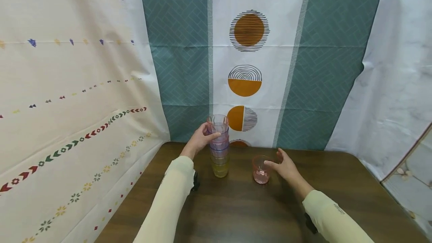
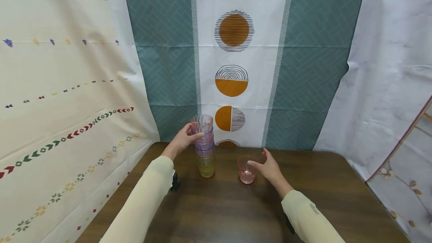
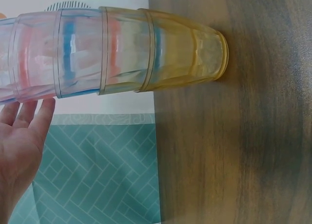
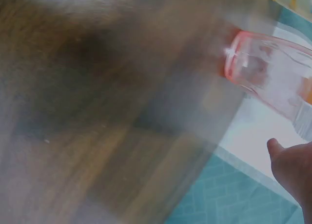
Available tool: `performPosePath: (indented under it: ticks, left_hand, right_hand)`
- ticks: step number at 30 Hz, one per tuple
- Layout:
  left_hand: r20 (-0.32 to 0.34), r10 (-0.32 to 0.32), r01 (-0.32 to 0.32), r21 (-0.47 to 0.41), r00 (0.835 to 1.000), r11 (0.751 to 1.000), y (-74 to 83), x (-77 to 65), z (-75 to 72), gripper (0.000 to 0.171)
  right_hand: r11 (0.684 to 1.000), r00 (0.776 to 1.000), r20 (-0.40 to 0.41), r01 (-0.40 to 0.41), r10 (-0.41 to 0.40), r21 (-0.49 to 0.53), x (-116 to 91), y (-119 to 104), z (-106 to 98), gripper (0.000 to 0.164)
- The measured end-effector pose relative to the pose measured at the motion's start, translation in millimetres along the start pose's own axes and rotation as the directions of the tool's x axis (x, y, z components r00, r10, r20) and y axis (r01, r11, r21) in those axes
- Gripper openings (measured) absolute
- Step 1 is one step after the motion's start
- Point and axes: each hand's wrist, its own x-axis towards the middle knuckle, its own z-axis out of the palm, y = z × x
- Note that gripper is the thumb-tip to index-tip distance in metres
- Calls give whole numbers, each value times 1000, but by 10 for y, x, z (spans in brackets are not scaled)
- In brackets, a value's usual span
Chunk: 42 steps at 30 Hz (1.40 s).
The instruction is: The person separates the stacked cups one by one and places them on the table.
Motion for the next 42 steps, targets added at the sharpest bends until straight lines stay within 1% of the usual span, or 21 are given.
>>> performPosePath:
  ticks: [5, 10, 12, 15, 19, 25, 26, 27, 29, 32, 33, 34, 36, 42]
  left_hand:
    - [-3, 14, -14, 10, 1000, 1000, 1, 0, -7, 53]
    - [4, 12, -12, 12, 1000, 1000, -10, 4, -1, 53]
    - [4, 6, -6, 22, 1000, 1000, -18, 5, 0, 51]
    - [-2, 4, -4, 48, 1000, 999, -30, 8, -12, 48]
    - [4, -5, 5, 54, 1000, 999, -24, 5, -24, 49]
    - [30, -4, 3, 47, 1000, 999, -4, 10, -24, 53]
    - [43, -10, 9, 42, 999, 999, 42, -13, -27, 53]
    - [45, -10, 9, 40, 999, 999, 44, -11, -24, 52]
    - [53, -9, 7, 36, 999, 999, 33, -8, -36, 55]
    - [76, 6, -7, 14, 997, 1000, -5, 8, -37, 66]
    - [73, 18, -19, 12, 997, 1000, -59, 34, -30, 69]
    - [79, 24, -25, 8, 997, 1000, -69, 35, -28, 74]
    - [81, 29, -30, 5, 996, 1000, -84, 36, -20, 76]
    - [65, 18, -20, 33, 998, 999, -94, 36, -18, 73]
  right_hand:
    - [1000, 1000, -9, 26, -26, -15, -5, -208, -71, 107]
    - [998, 998, -23, 56, -57, -40, 34, -399, -124, 112]
    - [997, 998, -24, 65, -66, -29, 57, -463, -128, 113]
    - [996, 996, -29, 87, -88, -19, 99, -572, -107, 111]
    - [993, 992, -41, 119, -119, -19, 141, -736, -67, 105]
    - [991, 991, -32, 132, -132, -7, 189, -963, -31, 100]
    - [991, 991, -27, 134, -134, -2, 194, -997, -24, 100]
    - [991, 991, -22, 134, -134, 0, 205, -1028, -15, 98]
    - [990, 990, -14, 139, -139, 7, 231, -1102, 25, 95]
    - [988, 989, -6, 150, -150, 18, 248, -1211, 94, 92]
    - [987, 988, -4, 157, -157, 18, 255, -1246, 120, 91]
    - [986, 986, -2, 164, -164, 21, 259, -1280, 146, 92]
    - [984, 984, 4, 176, -176, 28, 268, -1343, 201, 92]
    - [980, 981, 28, 193, -194, 43, 342, -1512, 387, 90]
